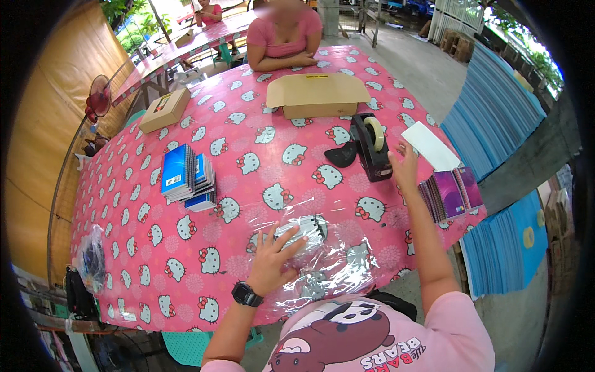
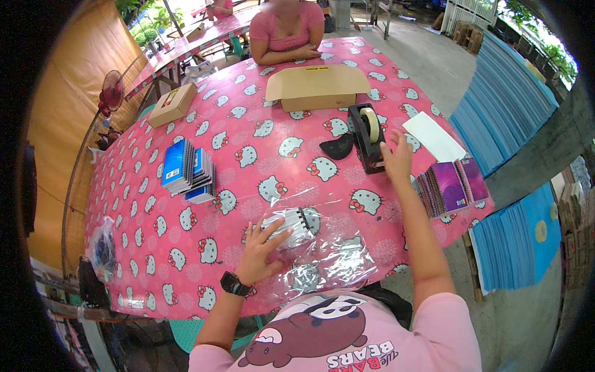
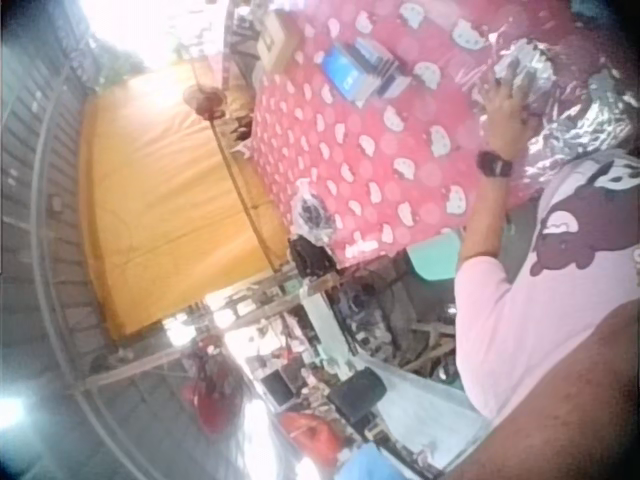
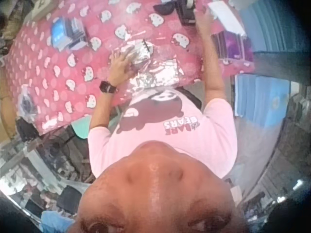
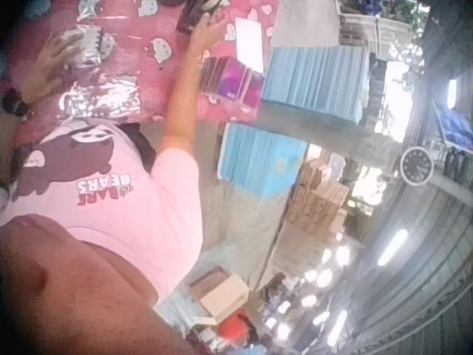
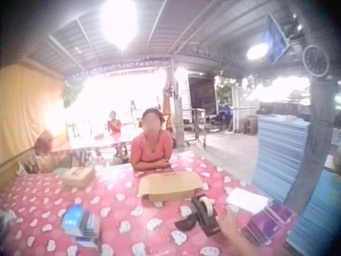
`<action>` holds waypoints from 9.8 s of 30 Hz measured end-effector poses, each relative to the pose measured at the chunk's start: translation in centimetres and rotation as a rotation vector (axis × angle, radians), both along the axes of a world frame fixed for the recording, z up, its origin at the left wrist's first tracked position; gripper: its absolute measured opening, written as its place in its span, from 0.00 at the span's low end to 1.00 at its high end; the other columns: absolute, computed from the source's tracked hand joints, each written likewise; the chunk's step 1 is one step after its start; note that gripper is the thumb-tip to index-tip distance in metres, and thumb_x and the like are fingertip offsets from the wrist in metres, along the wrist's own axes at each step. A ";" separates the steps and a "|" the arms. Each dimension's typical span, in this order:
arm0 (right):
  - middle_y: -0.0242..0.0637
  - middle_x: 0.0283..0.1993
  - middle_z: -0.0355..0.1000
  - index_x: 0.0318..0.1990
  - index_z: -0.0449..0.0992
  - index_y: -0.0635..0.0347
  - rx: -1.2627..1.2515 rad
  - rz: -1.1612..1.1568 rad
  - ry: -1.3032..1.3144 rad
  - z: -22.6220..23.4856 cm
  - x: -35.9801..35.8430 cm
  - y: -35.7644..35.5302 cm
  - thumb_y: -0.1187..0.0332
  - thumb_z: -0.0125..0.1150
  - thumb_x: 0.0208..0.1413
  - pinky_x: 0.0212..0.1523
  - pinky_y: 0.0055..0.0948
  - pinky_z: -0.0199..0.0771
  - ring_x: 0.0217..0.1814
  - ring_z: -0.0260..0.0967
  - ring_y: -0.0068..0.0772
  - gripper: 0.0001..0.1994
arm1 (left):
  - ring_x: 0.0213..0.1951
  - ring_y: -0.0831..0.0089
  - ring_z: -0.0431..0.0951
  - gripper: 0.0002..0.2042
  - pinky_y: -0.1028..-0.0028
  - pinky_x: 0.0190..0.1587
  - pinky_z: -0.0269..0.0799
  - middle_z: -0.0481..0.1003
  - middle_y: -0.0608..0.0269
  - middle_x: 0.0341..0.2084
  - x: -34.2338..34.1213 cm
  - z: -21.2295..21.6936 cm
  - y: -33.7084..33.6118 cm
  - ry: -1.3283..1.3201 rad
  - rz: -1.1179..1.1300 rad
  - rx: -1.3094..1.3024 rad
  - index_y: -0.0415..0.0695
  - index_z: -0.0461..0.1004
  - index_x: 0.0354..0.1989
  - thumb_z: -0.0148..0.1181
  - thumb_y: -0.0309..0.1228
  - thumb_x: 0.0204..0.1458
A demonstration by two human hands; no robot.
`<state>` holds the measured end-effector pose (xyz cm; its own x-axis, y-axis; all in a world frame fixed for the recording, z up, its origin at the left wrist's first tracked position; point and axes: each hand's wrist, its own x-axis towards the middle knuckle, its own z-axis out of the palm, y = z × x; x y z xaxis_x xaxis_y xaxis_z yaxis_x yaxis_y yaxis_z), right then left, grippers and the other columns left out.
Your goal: The person packages small items into plastic bags, sealing them with tape. They take items from a stack, place them into a bag, fold the top of the bag over, and apply a piece of tape from a dispenser to secure the seal.
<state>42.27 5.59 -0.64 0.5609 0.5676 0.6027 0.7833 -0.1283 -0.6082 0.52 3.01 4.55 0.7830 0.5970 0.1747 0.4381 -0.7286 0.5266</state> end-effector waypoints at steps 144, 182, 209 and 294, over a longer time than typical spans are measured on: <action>0.37 0.47 0.71 0.57 0.62 0.57 -0.060 0.784 0.147 4.4 -24.0 -6.6 0.68 0.65 0.46 0.54 0.41 0.57 0.42 0.71 0.34 0.29 | 0.37 0.76 0.74 0.38 0.71 0.49 0.59 0.76 0.68 0.26 3.4 -3.9 0.0 -0.867 0.574 -0.180 0.38 0.50 0.65 0.64 0.24 0.45; 0.35 0.31 0.73 0.48 0.67 0.64 -0.181 0.104 0.559 -2.9 3.7 3.6 0.72 0.63 0.47 0.33 0.23 0.69 0.31 0.71 0.26 0.20 | 0.62 0.64 0.55 0.39 0.52 0.58 0.43 0.60 0.66 0.60 4.1 -2.5 -5.3 -0.067 0.465 0.241 0.54 0.63 0.59 0.67 0.40 0.31; 0.36 0.27 0.68 0.42 0.64 0.63 -0.843 1.435 -0.080 7.6 -20.7 5.3 0.62 0.74 0.36 0.28 0.27 0.64 0.28 0.65 0.27 0.28 | 0.66 0.45 0.43 0.40 0.37 0.59 0.38 0.51 0.55 0.64 3.9 -1.1 -5.2 -0.053 0.520 0.165 0.62 0.66 0.57 0.72 0.39 0.25; 0.45 0.38 0.70 0.50 0.69 0.60 -0.376 0.628 0.322 -4.3 -15.7 -3.3 0.80 0.55 0.44 0.39 0.33 0.68 0.35 0.68 0.42 0.22 | 0.34 0.58 0.77 0.29 0.62 0.36 0.69 0.75 0.51 0.32 -4.5 -11.4 -0.3 -0.377 1.038 -0.145 0.39 0.58 0.55 0.62 0.29 0.44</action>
